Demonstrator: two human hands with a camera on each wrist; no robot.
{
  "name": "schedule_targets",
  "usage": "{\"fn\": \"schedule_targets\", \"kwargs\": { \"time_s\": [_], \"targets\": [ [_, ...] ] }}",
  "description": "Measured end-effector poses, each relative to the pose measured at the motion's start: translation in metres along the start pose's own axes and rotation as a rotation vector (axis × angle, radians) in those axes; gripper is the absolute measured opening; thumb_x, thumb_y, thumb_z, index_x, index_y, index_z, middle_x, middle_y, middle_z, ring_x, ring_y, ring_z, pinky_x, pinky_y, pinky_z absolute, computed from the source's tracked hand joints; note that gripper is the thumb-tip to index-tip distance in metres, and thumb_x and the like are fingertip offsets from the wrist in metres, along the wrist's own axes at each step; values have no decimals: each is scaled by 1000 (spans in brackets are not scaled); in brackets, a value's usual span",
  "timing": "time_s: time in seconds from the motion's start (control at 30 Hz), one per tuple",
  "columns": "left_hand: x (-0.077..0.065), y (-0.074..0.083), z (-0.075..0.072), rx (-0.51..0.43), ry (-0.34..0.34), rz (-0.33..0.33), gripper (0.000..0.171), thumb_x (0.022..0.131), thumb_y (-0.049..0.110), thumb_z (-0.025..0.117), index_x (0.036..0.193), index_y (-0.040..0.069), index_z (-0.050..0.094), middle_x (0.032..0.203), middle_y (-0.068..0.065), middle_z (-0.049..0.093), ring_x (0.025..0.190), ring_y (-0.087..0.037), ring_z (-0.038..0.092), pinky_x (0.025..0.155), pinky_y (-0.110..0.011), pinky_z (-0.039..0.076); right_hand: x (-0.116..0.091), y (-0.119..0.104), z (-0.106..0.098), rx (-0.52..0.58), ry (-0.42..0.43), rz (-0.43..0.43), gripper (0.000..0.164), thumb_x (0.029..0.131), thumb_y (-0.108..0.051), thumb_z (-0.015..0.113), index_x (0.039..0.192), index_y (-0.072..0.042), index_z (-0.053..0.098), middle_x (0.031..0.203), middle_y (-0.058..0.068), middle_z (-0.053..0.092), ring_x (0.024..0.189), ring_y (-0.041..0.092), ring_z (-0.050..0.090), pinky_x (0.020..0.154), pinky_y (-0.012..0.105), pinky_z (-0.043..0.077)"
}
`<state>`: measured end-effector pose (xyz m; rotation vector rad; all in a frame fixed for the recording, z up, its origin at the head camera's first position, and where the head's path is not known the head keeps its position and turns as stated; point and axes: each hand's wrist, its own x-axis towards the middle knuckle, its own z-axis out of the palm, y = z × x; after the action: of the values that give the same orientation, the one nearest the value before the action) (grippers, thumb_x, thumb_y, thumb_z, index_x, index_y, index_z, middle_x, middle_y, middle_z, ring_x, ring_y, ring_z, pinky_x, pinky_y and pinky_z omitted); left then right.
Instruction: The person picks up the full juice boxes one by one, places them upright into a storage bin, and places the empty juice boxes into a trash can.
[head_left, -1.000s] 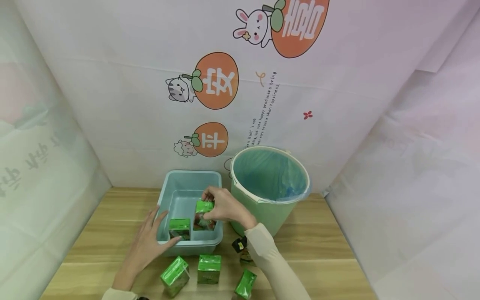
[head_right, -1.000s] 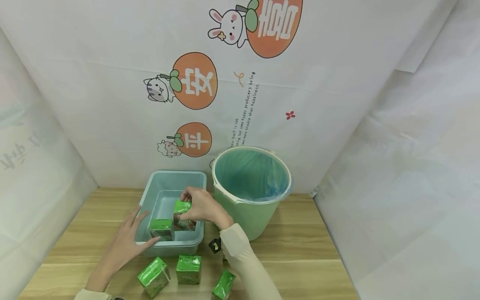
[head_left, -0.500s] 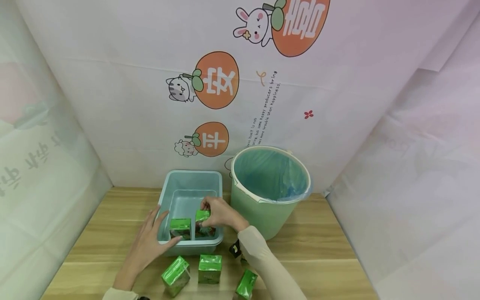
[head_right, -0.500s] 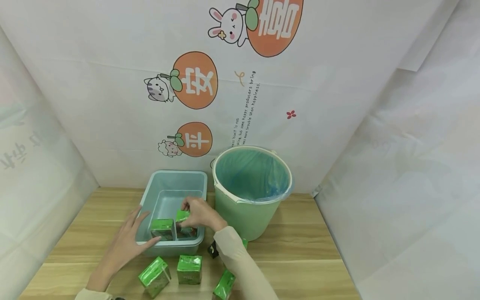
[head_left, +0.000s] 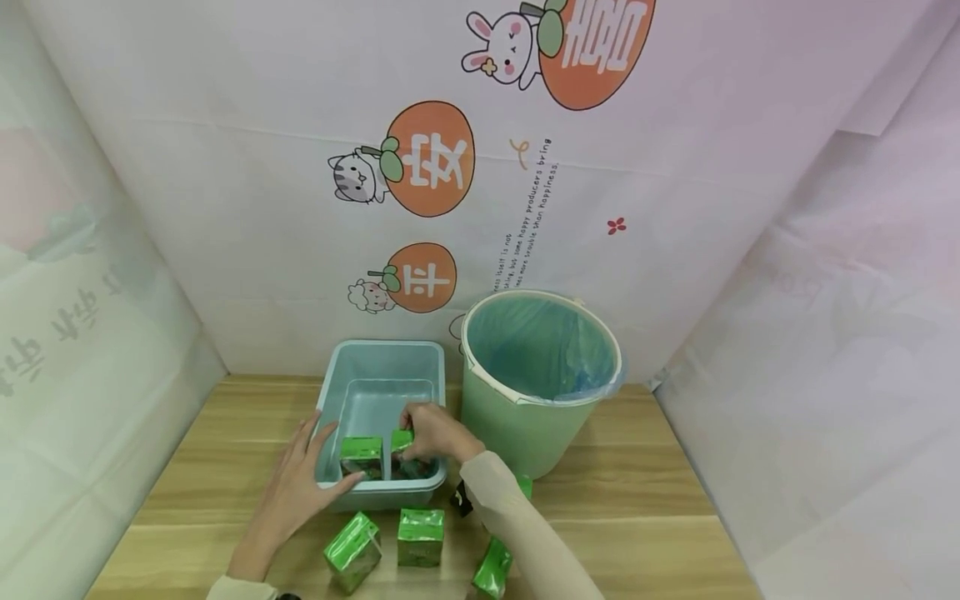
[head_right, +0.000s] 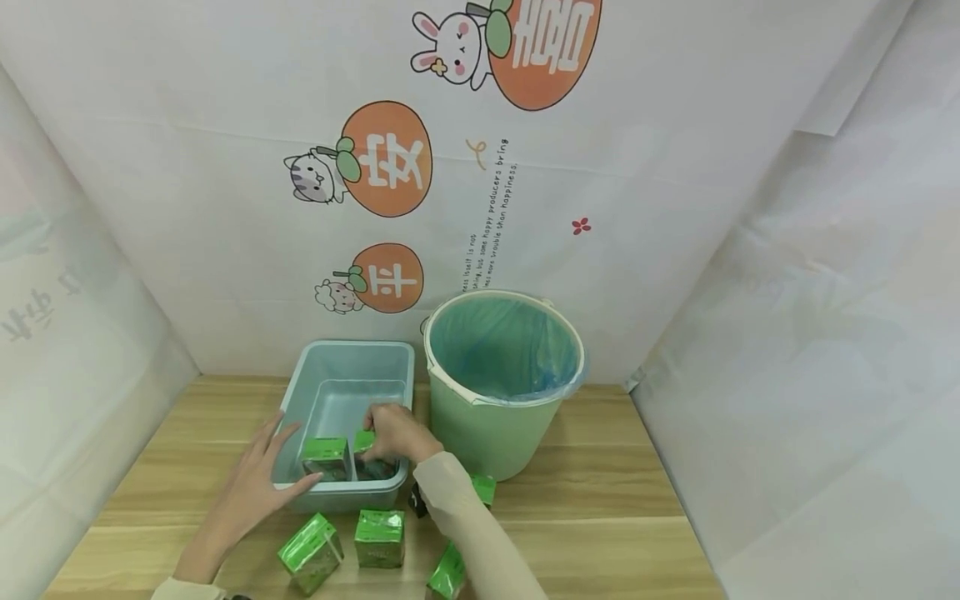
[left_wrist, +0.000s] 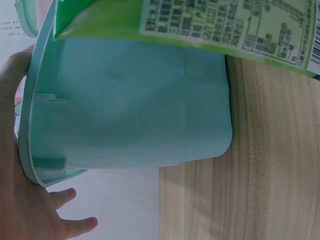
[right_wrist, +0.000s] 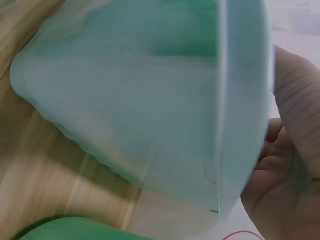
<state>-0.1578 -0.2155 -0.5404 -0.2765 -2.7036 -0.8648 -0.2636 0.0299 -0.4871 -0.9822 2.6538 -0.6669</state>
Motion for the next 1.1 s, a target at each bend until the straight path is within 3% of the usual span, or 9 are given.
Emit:
{"fn": "schedule_targets", "kwargs": {
  "time_s": [0.57, 1.1],
  "targets": [
    [-1, 1, -2, 8, 4, 6, 93, 88, 54, 82, 158, 5, 45, 173, -22, 22, 151, -58, 26, 109, -83, 29, 13, -4, 14, -191, -19, 73, 39, 82, -31, 95, 108, -12, 72, 99, -4, 71, 81, 8, 64, 73, 19, 55],
    [-1, 0, -1, 10, -1, 1, 91, 88, 53, 82, 157, 5, 46, 172, -22, 22, 151, -58, 25, 109, -84, 29, 13, -12, 12, -172, -55, 99, 42, 83, -23, 94, 116, -12, 72, 109, -3, 71, 96, 11, 67, 80, 22, 57]
  ]
}}
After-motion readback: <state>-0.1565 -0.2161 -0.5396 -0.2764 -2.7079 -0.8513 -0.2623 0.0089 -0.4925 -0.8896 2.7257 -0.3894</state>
